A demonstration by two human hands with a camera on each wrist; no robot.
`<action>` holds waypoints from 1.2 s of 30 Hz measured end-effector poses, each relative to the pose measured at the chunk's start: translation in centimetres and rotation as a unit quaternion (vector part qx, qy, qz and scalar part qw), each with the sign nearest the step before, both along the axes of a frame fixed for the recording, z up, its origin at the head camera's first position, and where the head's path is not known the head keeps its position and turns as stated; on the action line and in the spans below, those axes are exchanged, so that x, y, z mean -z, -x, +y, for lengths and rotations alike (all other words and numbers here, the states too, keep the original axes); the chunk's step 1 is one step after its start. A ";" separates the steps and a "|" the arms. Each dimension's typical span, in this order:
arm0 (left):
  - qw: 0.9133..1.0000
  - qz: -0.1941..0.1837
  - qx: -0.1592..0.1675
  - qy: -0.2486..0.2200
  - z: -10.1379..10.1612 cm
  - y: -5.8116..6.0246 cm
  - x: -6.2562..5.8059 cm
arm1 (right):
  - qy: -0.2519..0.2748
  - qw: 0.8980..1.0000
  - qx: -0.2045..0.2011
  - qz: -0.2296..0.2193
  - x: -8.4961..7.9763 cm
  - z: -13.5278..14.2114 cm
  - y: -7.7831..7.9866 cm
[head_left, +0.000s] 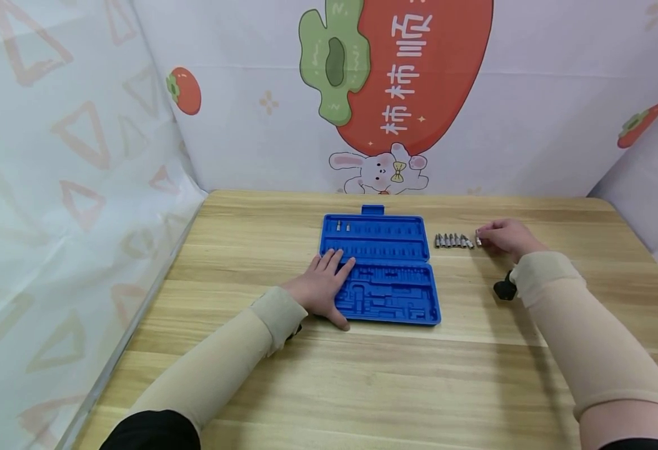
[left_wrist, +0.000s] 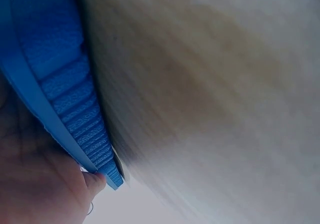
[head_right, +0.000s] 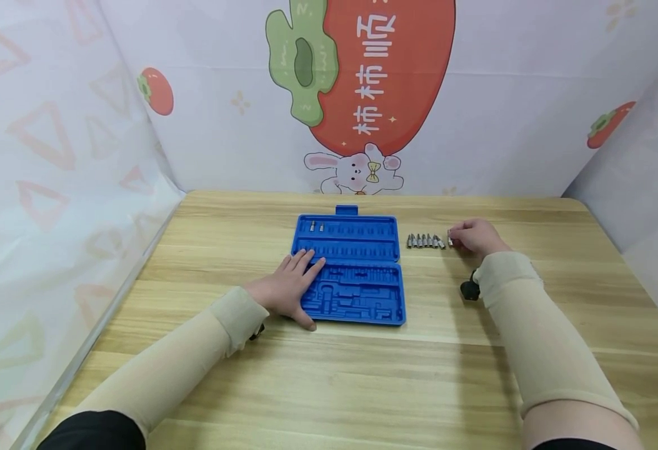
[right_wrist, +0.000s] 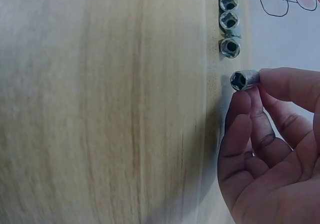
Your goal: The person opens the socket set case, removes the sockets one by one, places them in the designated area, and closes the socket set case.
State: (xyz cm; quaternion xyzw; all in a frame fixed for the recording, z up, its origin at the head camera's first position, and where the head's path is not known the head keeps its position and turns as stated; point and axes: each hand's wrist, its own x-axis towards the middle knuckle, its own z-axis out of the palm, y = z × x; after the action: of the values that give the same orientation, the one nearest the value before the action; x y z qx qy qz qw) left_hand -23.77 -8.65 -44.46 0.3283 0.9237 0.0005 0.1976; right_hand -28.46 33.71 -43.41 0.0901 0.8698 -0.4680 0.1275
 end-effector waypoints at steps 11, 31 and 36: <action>1.000 -0.005 -0.002 -0.005 0.0 -0.1 0.0 | -0.028 0.999 -0.008 -0.015 0.0 -0.2 0.3; 1.000 -0.006 -0.006 -0.013 -0.1 0.0 0.1 | -0.087 0.996 -0.022 -0.016 0.1 -0.6 0.8; 1.000 -0.006 -0.006 -0.012 -0.1 0.0 0.1 | -0.104 0.994 -0.029 -0.018 0.0 -0.7 0.8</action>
State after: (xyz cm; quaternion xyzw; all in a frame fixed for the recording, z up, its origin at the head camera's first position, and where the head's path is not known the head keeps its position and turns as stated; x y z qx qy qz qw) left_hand -23.78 -8.75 -44.59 0.3253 0.9243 0.0148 0.1991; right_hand -29.29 33.04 -43.46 0.0859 0.9135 -0.3695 0.1467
